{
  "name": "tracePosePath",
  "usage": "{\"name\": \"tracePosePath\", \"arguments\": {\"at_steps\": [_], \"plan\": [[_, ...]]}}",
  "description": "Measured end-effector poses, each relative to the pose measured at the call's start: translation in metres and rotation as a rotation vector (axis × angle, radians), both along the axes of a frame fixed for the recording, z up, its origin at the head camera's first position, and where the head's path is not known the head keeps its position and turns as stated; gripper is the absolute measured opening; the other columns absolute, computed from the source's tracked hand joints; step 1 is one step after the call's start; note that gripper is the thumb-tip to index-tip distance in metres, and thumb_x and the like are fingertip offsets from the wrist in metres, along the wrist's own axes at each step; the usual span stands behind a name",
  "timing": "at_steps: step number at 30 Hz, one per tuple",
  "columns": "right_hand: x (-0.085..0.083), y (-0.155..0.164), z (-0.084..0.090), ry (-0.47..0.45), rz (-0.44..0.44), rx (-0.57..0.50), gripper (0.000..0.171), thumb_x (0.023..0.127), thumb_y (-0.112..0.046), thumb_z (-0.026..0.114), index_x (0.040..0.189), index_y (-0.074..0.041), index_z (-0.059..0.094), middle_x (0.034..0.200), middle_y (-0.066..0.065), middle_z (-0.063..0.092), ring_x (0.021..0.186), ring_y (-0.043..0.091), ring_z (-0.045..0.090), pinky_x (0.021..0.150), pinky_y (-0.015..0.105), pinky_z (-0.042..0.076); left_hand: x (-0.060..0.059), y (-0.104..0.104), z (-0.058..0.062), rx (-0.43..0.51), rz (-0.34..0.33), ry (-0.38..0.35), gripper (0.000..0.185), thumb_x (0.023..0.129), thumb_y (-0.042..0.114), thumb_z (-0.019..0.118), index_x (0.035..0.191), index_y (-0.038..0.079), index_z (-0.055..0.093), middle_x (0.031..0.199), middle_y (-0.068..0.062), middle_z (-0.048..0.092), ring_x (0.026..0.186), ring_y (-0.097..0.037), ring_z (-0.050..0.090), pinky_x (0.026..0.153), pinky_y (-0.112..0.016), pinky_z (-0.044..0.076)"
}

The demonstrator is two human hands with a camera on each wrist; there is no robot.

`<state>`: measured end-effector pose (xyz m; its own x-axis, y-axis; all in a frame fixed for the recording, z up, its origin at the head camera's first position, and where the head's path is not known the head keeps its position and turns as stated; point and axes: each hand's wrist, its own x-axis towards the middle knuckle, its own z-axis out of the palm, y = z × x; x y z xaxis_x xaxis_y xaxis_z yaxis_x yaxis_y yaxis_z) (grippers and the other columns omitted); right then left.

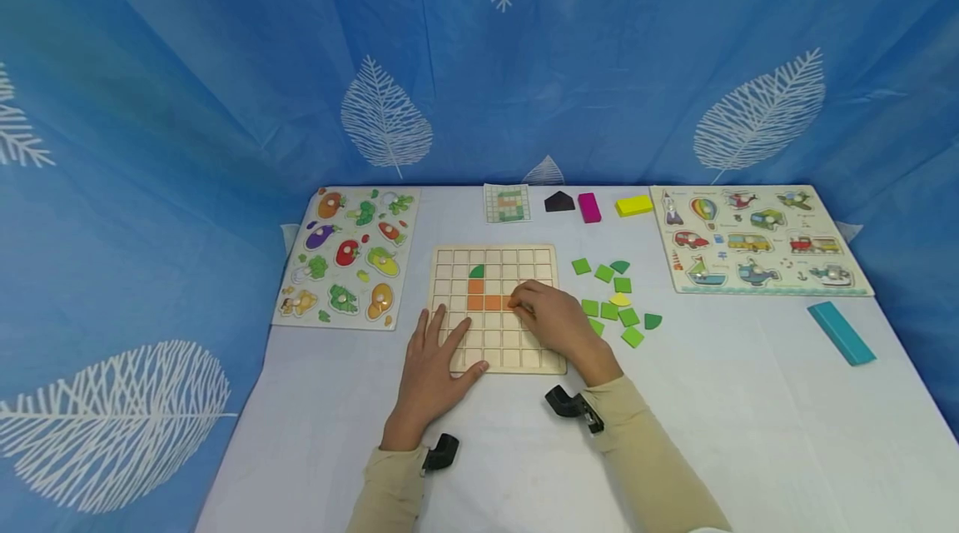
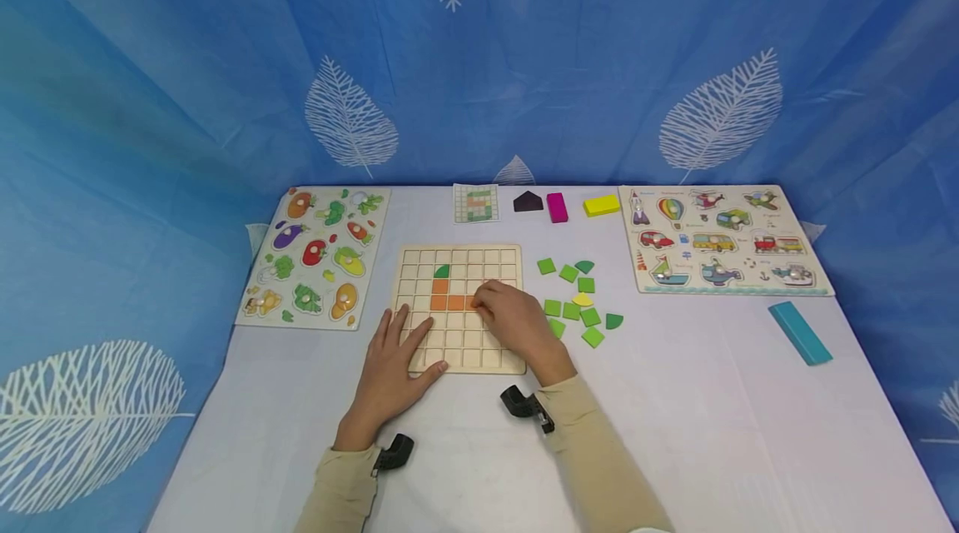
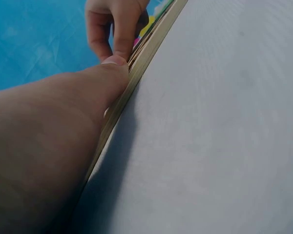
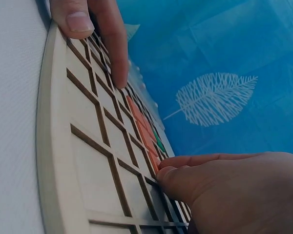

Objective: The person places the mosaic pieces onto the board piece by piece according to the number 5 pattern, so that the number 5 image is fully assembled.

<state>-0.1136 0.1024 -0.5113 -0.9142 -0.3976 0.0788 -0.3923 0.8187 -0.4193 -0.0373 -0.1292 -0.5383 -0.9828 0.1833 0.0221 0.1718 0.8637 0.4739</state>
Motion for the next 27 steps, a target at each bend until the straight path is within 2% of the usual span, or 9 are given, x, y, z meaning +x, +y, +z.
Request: {"name": "tracePosePath", "arguments": {"at_steps": [9, 16, 21, 27], "plan": [[0.004, 0.020, 0.001, 0.027, -0.008, 0.008, 0.013, 0.100, -0.024, 0.067, 0.107, -0.019, 0.077, 0.118, -0.005, 0.073, 0.110, 0.019, 0.071, 0.091, 0.040, 0.059, -0.001, 0.001, 0.000, 0.003, -0.001, 0.000, 0.076, 0.090, 0.060, 0.067, 0.154, 0.025, 0.048, 0.171, -0.013, 0.019, 0.159, -0.040, 0.007, 0.122, -0.065, 0.021], [0.011, 0.066, 0.001, 0.000, -0.129, -0.042, 0.018, 0.100, -0.023, 0.066, 0.113, -0.014, 0.075, 0.123, 0.003, 0.070, 0.118, 0.028, 0.068, 0.096, 0.048, 0.056, -0.001, 0.002, 0.003, 0.015, 0.001, -0.006, 0.075, 0.089, 0.059, 0.068, 0.153, 0.025, 0.048, 0.170, -0.013, 0.019, 0.159, -0.040, 0.007, 0.122, -0.065, 0.021], [0.016, 0.094, 0.003, -0.027, -0.225, -0.059, 0.015, 0.098, -0.019, 0.068, 0.109, -0.012, 0.076, 0.121, 0.007, 0.071, 0.118, 0.032, 0.066, 0.100, 0.052, 0.052, 0.000, 0.001, 0.004, 0.016, 0.001, -0.007, 0.075, 0.089, 0.059, 0.068, 0.153, 0.024, 0.048, 0.170, -0.014, 0.020, 0.159, -0.041, 0.007, 0.121, -0.066, 0.022], [0.018, 0.104, 0.002, -0.045, -0.229, -0.030, 0.016, 0.098, -0.019, 0.068, 0.109, -0.011, 0.077, 0.119, 0.008, 0.071, 0.117, 0.032, 0.066, 0.101, 0.052, 0.051, 0.001, 0.000, 0.003, 0.013, 0.003, -0.014, 0.076, 0.089, 0.060, 0.068, 0.153, 0.025, 0.048, 0.171, -0.013, 0.019, 0.159, -0.040, 0.006, 0.121, -0.066, 0.022]]}}
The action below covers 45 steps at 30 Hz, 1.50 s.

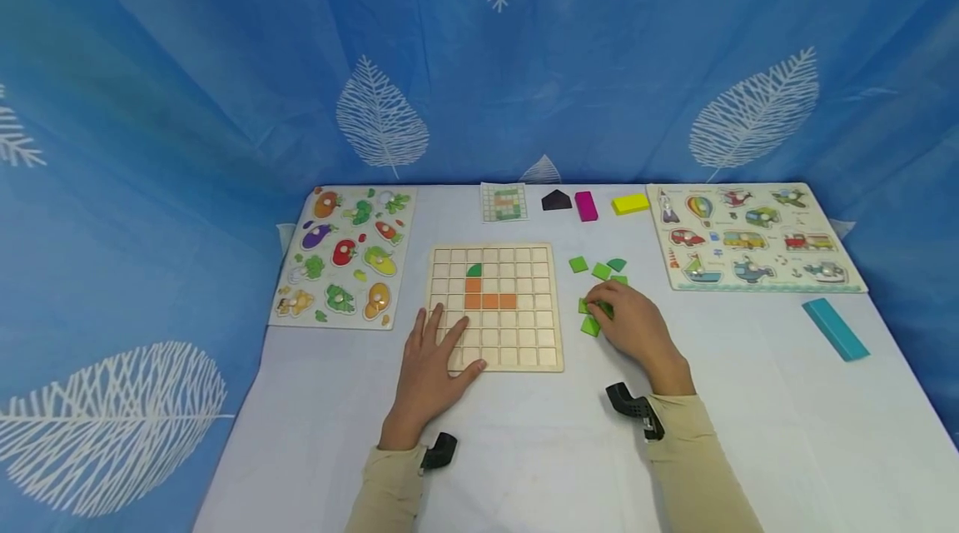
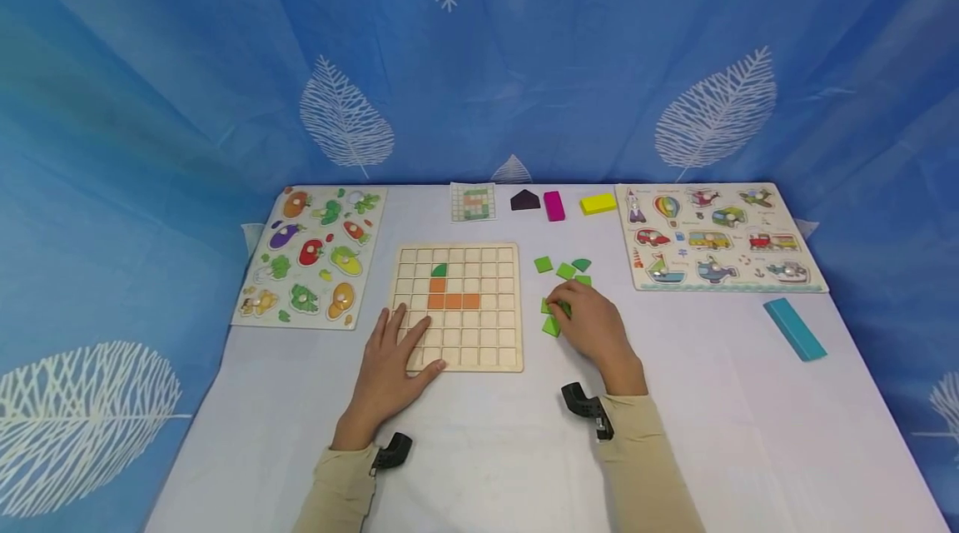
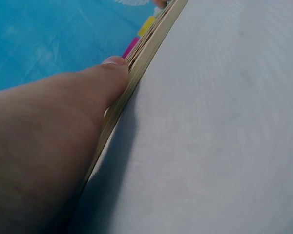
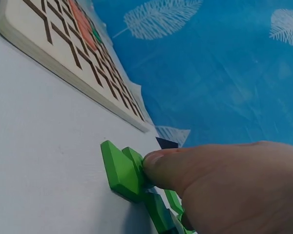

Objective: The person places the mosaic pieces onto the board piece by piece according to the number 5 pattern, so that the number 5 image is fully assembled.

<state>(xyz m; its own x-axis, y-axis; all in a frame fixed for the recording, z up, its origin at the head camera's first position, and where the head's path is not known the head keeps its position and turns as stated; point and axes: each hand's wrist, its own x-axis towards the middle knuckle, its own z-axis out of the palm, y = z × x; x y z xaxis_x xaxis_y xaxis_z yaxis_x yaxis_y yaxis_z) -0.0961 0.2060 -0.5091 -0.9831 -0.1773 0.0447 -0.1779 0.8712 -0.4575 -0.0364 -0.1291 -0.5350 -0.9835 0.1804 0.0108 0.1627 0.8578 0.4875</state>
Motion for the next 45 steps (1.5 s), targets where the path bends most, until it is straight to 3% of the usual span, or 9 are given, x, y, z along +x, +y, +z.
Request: {"name": "tracePosePath", "arguments": {"at_steps": [7, 20, 31, 37, 45], "plan": [[-0.003, -0.002, -0.001, 0.001, -0.014, 0.012, 0.025, 0.099, -0.022, 0.068, 0.119, -0.009, 0.074, 0.126, 0.011, 0.068, 0.126, 0.035, 0.061, 0.105, 0.054, 0.049, 0.000, 0.000, 0.000, 0.009, -0.001, 0.005, 0.076, 0.089, 0.059, 0.068, 0.153, 0.024, 0.048, 0.171, -0.013, 0.019, 0.159, -0.041, 0.007, 0.121, -0.066, 0.021], [-0.004, -0.002, -0.003, -0.037, -0.043, -0.012, 0.023, 0.098, -0.021, 0.070, 0.117, -0.009, 0.072, 0.129, 0.013, 0.067, 0.127, 0.038, 0.060, 0.105, 0.056, 0.048, 0.001, 0.000, 0.000, 0.009, -0.003, 0.000, 0.075, 0.090, 0.059, 0.068, 0.153, 0.024, 0.048, 0.171, -0.013, 0.019, 0.159, -0.040, 0.006, 0.122, -0.066, 0.020], [-0.006, -0.006, -0.001, -0.037, -0.032, -0.006, 0.023, 0.098, -0.021, 0.069, 0.117, -0.008, 0.069, 0.124, 0.013, 0.067, 0.117, 0.035, 0.065, 0.098, 0.053, 0.052, 0.001, 0.000, 0.002, 0.013, -0.003, -0.003, 0.076, 0.089, 0.059, 0.068, 0.153, 0.024, 0.048, 0.171, -0.013, 0.018, 0.159, -0.040, 0.006, 0.122, -0.066, 0.020], [-0.015, -0.019, 0.002, -0.006, 0.004, -0.036, 0.023, 0.098, -0.023, 0.070, 0.117, -0.010, 0.069, 0.123, 0.010, 0.067, 0.121, 0.033, 0.064, 0.101, 0.052, 0.051, 0.001, 0.000, 0.001, 0.001, -0.001, 0.006, 0.075, 0.089, 0.059, 0.068, 0.153, 0.024, 0.049, 0.171, -0.013, 0.019, 0.159, -0.040, 0.007, 0.121, -0.066, 0.022], [-0.039, -0.059, 0.014, 0.008, 0.126, -0.022, 0.022, 0.098, -0.027, 0.070, 0.116, -0.015, 0.071, 0.125, 0.004, 0.068, 0.117, 0.027, 0.067, 0.095, 0.047, 0.055, 0.000, 0.000, 0.001, 0.006, -0.003, 0.004, 0.075, 0.089, 0.059, 0.068, 0.153, 0.024, 0.049, 0.170, -0.013, 0.019, 0.159, -0.040, 0.007, 0.121, -0.066, 0.022]]}}
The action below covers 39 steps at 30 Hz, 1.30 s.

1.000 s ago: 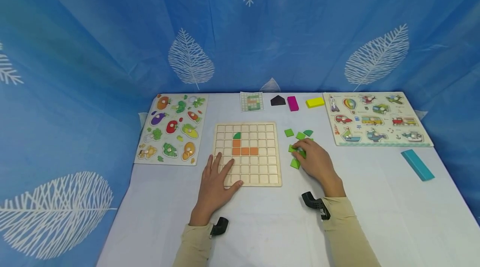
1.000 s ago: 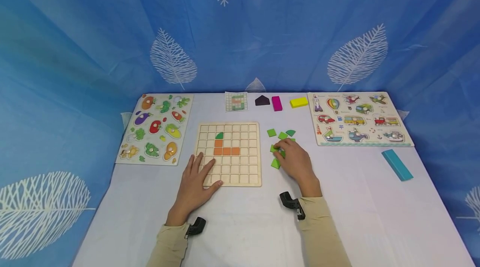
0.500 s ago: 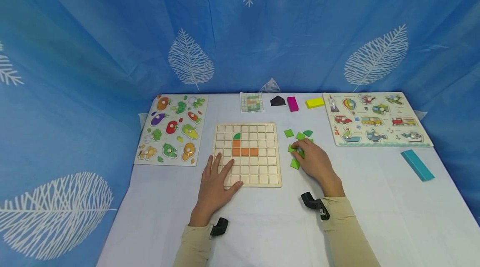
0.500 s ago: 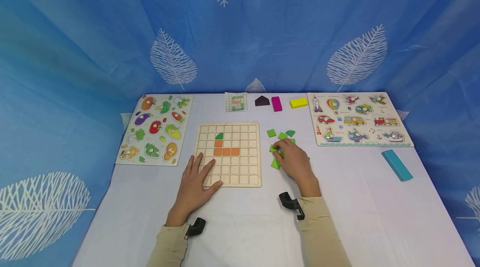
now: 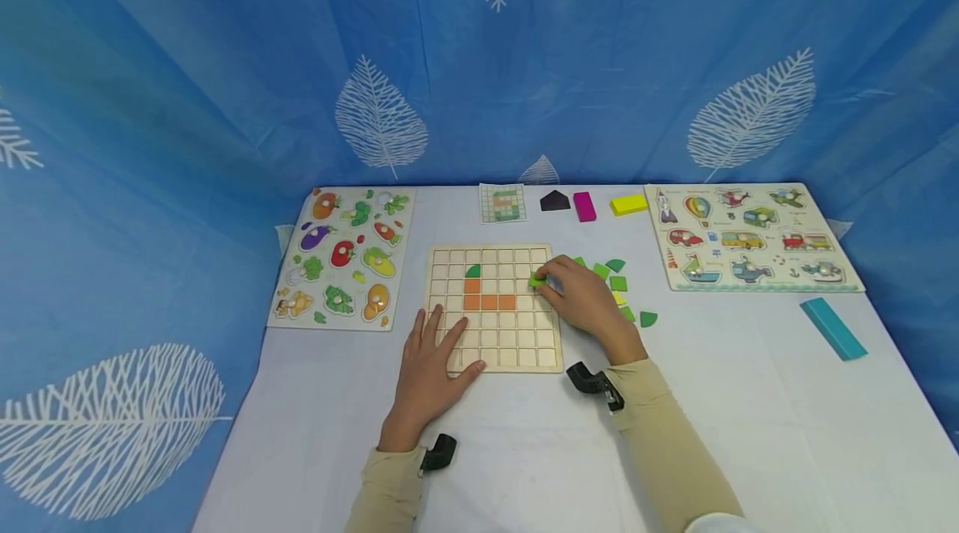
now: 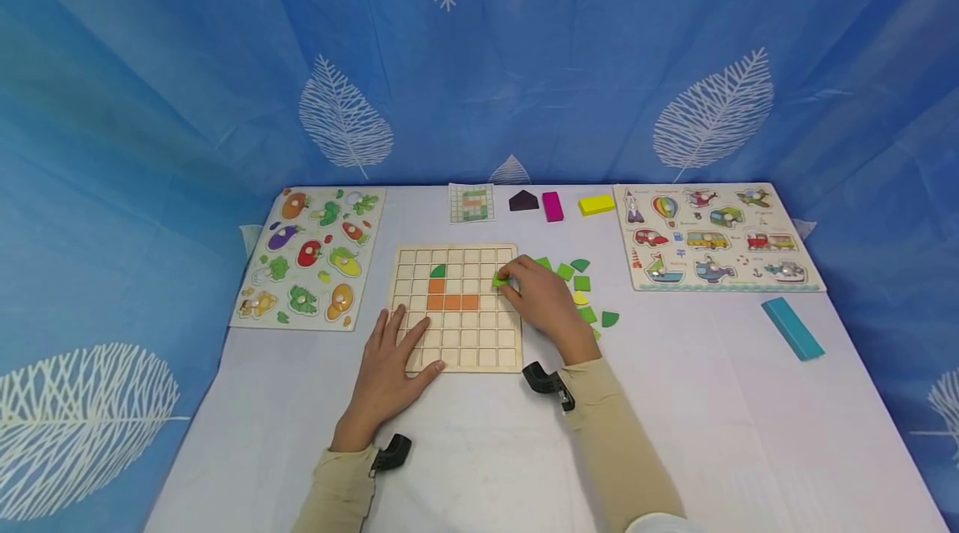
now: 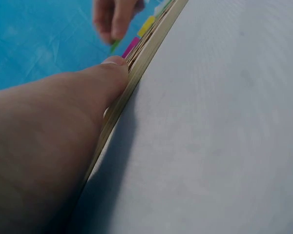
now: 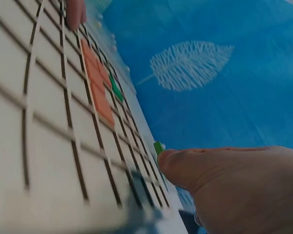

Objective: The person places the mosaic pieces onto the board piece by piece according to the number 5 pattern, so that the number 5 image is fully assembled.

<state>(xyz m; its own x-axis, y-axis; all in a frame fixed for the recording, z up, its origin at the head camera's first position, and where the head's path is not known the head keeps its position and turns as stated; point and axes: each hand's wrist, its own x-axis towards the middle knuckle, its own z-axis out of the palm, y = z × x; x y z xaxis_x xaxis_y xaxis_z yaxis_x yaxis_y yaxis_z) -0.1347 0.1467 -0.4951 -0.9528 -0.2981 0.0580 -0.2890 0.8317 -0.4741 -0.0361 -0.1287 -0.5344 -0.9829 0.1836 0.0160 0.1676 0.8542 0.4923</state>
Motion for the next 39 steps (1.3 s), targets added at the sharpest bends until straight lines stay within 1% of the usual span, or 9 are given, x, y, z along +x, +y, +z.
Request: {"name": "tracePosePath", "arguments": {"at_steps": [7, 10, 14, 22, 25, 29, 33, 39], "plan": [[-0.023, -0.033, 0.000, 0.009, 0.110, 0.007, 0.019, 0.099, -0.028, 0.069, 0.114, -0.017, 0.073, 0.122, 0.001, 0.068, 0.114, 0.025, 0.068, 0.096, 0.045, 0.056, 0.000, 0.001, -0.001, 0.003, -0.004, 0.007, 0.076, 0.090, 0.060, 0.067, 0.153, 0.024, 0.048, 0.170, -0.014, 0.020, 0.159, -0.041, 0.008, 0.121, -0.067, 0.022], [-0.031, -0.044, -0.002, 0.004, 0.129, 0.016, 0.018, 0.100, -0.029, 0.068, 0.113, -0.018, 0.073, 0.121, 0.000, 0.068, 0.114, 0.023, 0.068, 0.097, 0.044, 0.056, 0.000, 0.001, -0.001, 0.000, -0.003, 0.010, 0.075, 0.089, 0.060, 0.068, 0.153, 0.025, 0.048, 0.170, -0.014, 0.020, 0.159, -0.041, 0.008, 0.121, -0.067, 0.023], [-0.037, -0.054, -0.002, -0.010, 0.132, 0.012, 0.019, 0.100, -0.029, 0.067, 0.114, -0.018, 0.073, 0.122, 0.000, 0.067, 0.115, 0.022, 0.067, 0.099, 0.044, 0.055, 0.001, 0.001, -0.001, -0.006, -0.001, 0.014, 0.075, 0.089, 0.060, 0.068, 0.153, 0.025, 0.049, 0.170, -0.014, 0.021, 0.159, -0.041, 0.008, 0.121, -0.067, 0.023], [-0.044, -0.063, -0.006, -0.056, 0.148, 0.027, 0.022, 0.101, -0.028, 0.065, 0.118, -0.017, 0.073, 0.126, 0.000, 0.067, 0.119, 0.022, 0.066, 0.104, 0.045, 0.053, 0.000, 0.000, -0.002, -0.015, 0.004, 0.012, 0.075, 0.089, 0.061, 0.067, 0.153, 0.026, 0.048, 0.170, -0.012, 0.020, 0.159, -0.040, 0.008, 0.121, -0.066, 0.023], [-0.046, -0.065, -0.009, -0.053, 0.167, 0.034, 0.023, 0.101, -0.028, 0.065, 0.120, -0.017, 0.073, 0.127, 0.001, 0.067, 0.119, 0.022, 0.066, 0.104, 0.044, 0.053, 0.001, -0.001, -0.002, -0.011, 0.003, 0.017, 0.075, 0.089, 0.060, 0.068, 0.153, 0.025, 0.049, 0.170, -0.013, 0.020, 0.159, -0.040, 0.009, 0.121, -0.066, 0.024], [-0.047, -0.067, -0.013, -0.039, 0.172, 0.047, 0.023, 0.101, -0.029, 0.066, 0.120, -0.018, 0.074, 0.127, 0.001, 0.067, 0.119, 0.022, 0.066, 0.103, 0.043, 0.053, 0.001, -0.001, -0.002, -0.015, 0.000, 0.019, 0.075, 0.090, 0.061, 0.067, 0.153, 0.025, 0.048, 0.170, -0.013, 0.020, 0.159, -0.041, 0.009, 0.121, -0.065, 0.023], [-0.046, -0.068, -0.011, -0.031, 0.161, 0.061, 0.023, 0.101, -0.029, 0.066, 0.119, -0.018, 0.076, 0.129, 0.000, 0.067, 0.121, 0.023, 0.066, 0.103, 0.043, 0.054, 0.000, -0.001, -0.002, -0.022, 0.002, 0.014, 0.075, 0.090, 0.061, 0.067, 0.153, 0.025, 0.048, 0.170, -0.012, 0.020, 0.159, -0.040, 0.008, 0.122, -0.065, 0.023], [-0.042, -0.067, -0.004, -0.046, 0.142, 0.090, 0.024, 0.101, -0.028, 0.065, 0.120, -0.019, 0.076, 0.130, 0.000, 0.068, 0.120, 0.023, 0.066, 0.100, 0.044, 0.056, 0.000, 0.000, 0.001, -0.018, 0.003, 0.003, 0.075, 0.090, 0.060, 0.067, 0.153, 0.025, 0.048, 0.170, -0.013, 0.020, 0.159, -0.040, 0.008, 0.122, -0.065, 0.023]]}}
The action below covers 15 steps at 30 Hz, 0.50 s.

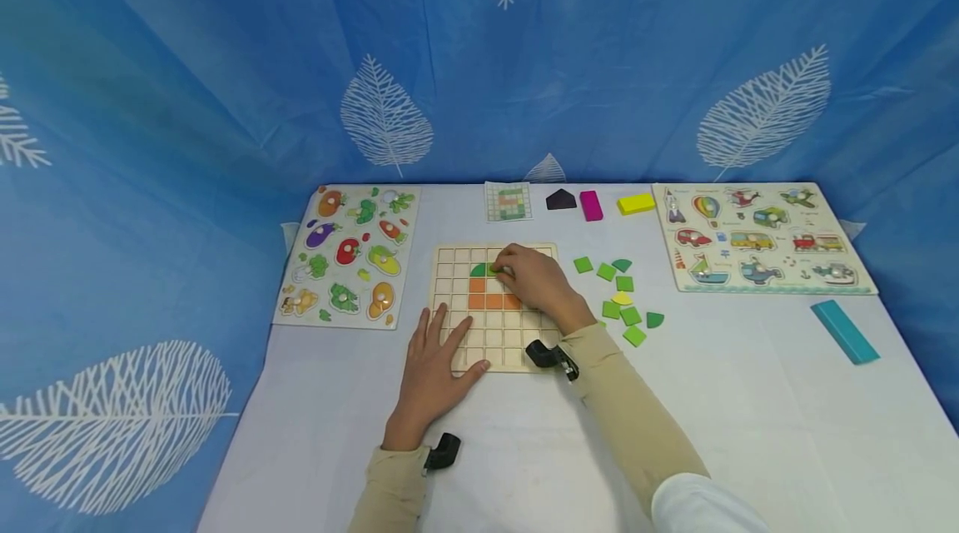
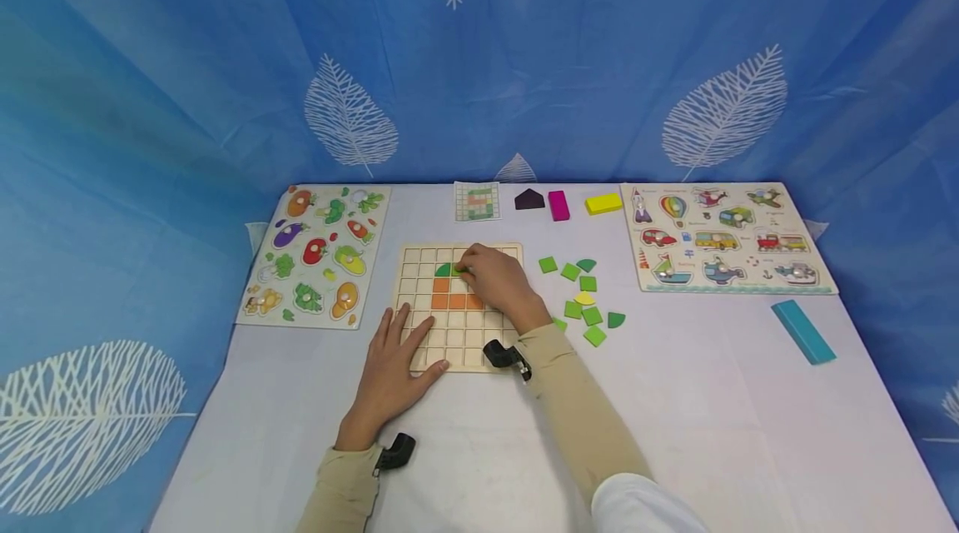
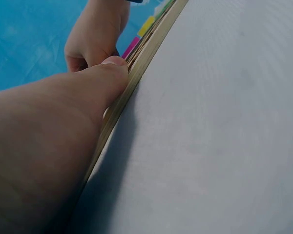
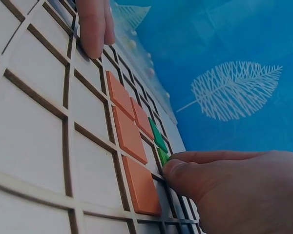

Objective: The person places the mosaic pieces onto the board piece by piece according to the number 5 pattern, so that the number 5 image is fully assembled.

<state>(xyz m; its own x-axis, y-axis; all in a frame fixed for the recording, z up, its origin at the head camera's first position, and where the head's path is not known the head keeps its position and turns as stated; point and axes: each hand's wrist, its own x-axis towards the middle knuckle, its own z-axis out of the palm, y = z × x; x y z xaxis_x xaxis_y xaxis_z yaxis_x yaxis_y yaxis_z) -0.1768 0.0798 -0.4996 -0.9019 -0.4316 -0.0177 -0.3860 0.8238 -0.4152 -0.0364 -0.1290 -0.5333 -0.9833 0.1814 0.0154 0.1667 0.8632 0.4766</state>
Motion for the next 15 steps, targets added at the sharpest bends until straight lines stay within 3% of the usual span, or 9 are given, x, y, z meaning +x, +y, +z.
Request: {"name": "tracePosePath", "arguments": {"at_steps": [10, 15], "plan": [[0.008, 0.020, -0.001, 0.022, -0.020, -0.016, 0.020, 0.101, -0.028, 0.066, 0.114, -0.019, 0.078, 0.128, 0.001, 0.069, 0.120, 0.025, 0.067, 0.096, 0.046, 0.057, 0.000, 0.001, 0.001, 0.001, -0.007, -0.009, 0.075, 0.090, 0.060, 0.067, 0.154, 0.026, 0.047, 0.170, -0.013, 0.020, 0.159, -0.041, 0.008, 0.122, -0.065, 0.022], [0.014, 0.049, -0.005, 0.026, -0.094, -0.049, 0.024, 0.102, -0.029, 0.064, 0.117, -0.016, 0.076, 0.130, 0.005, 0.067, 0.123, 0.029, 0.064, 0.100, 0.049, 0.054, 0.000, 0.001, 0.003, 0.024, -0.007, 0.012, 0.073, 0.089, 0.057, 0.069, 0.152, 0.023, 0.050, 0.169, -0.015, 0.022, 0.158, -0.044, 0.010, 0.120, -0.067, 0.023]]}}
